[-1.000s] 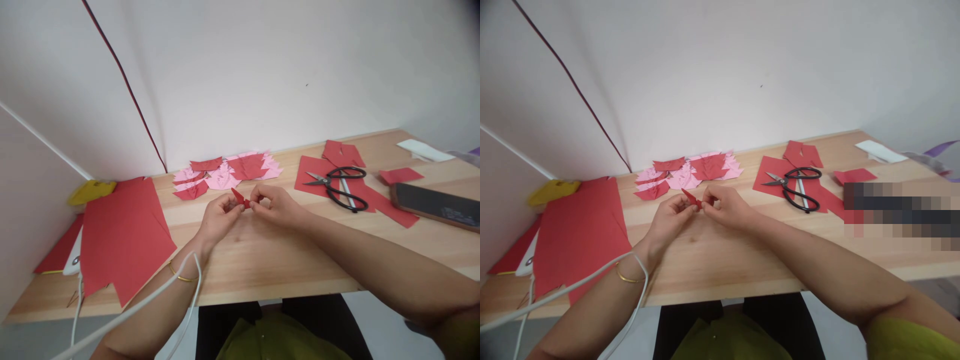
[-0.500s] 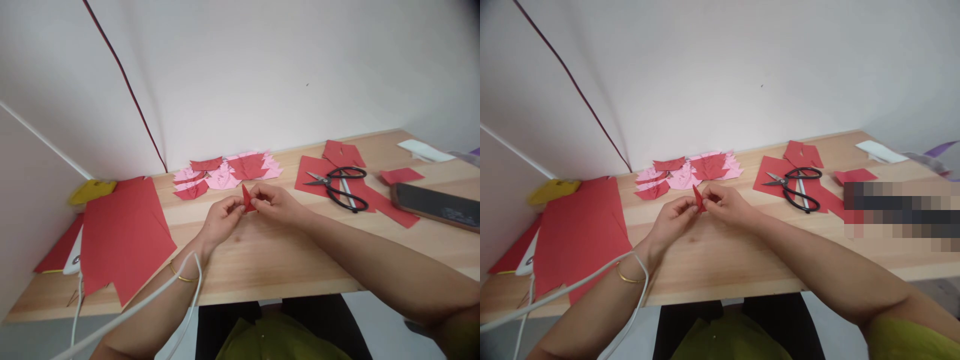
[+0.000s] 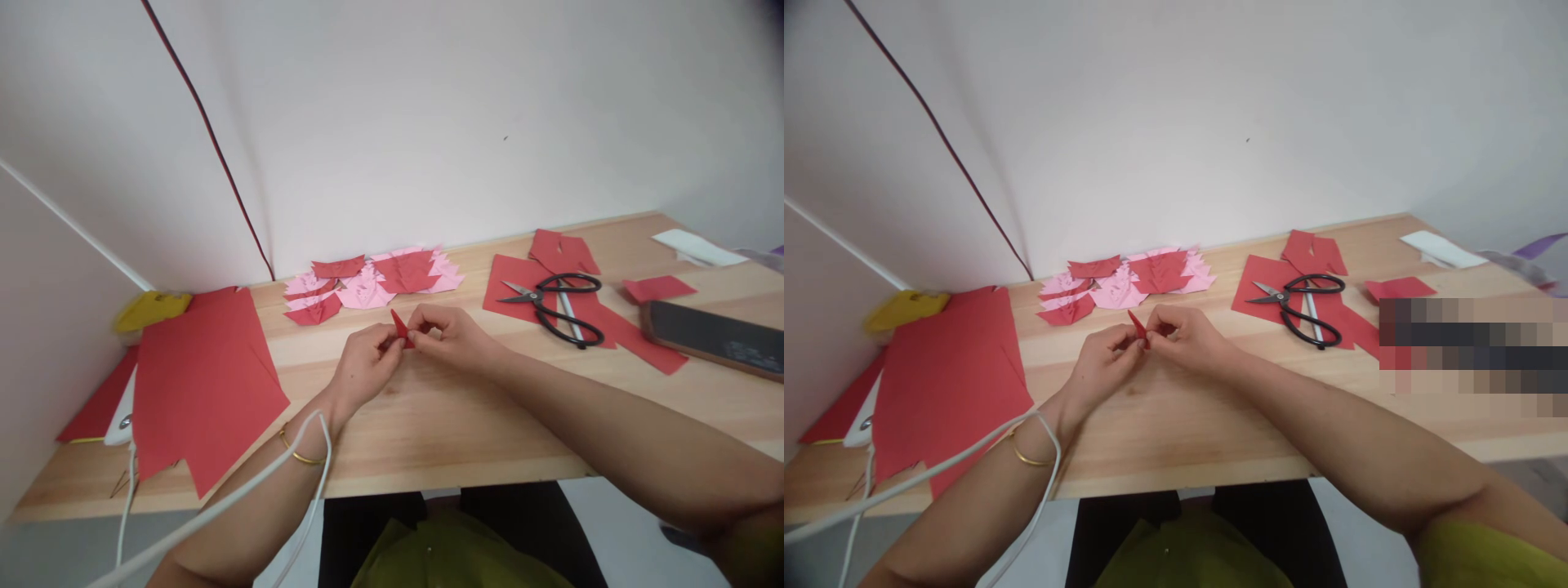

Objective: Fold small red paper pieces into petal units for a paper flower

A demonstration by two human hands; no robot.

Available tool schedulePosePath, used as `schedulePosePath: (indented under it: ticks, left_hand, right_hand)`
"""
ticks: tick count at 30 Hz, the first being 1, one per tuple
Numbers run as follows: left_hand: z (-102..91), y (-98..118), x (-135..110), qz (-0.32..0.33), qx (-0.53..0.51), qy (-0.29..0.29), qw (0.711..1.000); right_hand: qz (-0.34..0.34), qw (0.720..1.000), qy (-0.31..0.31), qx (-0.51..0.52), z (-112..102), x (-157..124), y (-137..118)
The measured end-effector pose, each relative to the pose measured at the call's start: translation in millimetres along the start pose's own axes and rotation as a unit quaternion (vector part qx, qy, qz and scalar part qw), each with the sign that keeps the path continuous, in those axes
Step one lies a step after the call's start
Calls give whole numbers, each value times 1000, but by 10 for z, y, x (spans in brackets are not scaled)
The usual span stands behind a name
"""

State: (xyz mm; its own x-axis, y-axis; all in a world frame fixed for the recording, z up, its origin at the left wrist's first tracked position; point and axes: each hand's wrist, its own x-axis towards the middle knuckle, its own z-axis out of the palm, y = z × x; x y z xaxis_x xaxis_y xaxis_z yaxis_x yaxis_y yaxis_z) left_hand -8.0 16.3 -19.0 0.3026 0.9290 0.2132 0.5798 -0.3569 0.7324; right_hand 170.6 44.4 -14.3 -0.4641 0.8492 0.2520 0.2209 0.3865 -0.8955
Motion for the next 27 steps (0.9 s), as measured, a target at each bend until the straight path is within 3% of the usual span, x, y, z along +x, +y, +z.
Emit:
schedulePosePath:
  ticks: [10,17,27]
  left_hand:
    - [-9,11,8,-24,-26,-23,999]
    - [-10,14,7,-9,36,-32,999]
    - [-27,-20,33,-80,-149,-68,983]
  right_hand:
    - [10,1000,-8,-5,9,-2,10]
    - [19,1000,-24,8,23,-8,39]
    - [27,999,-20,25,6,6,22]
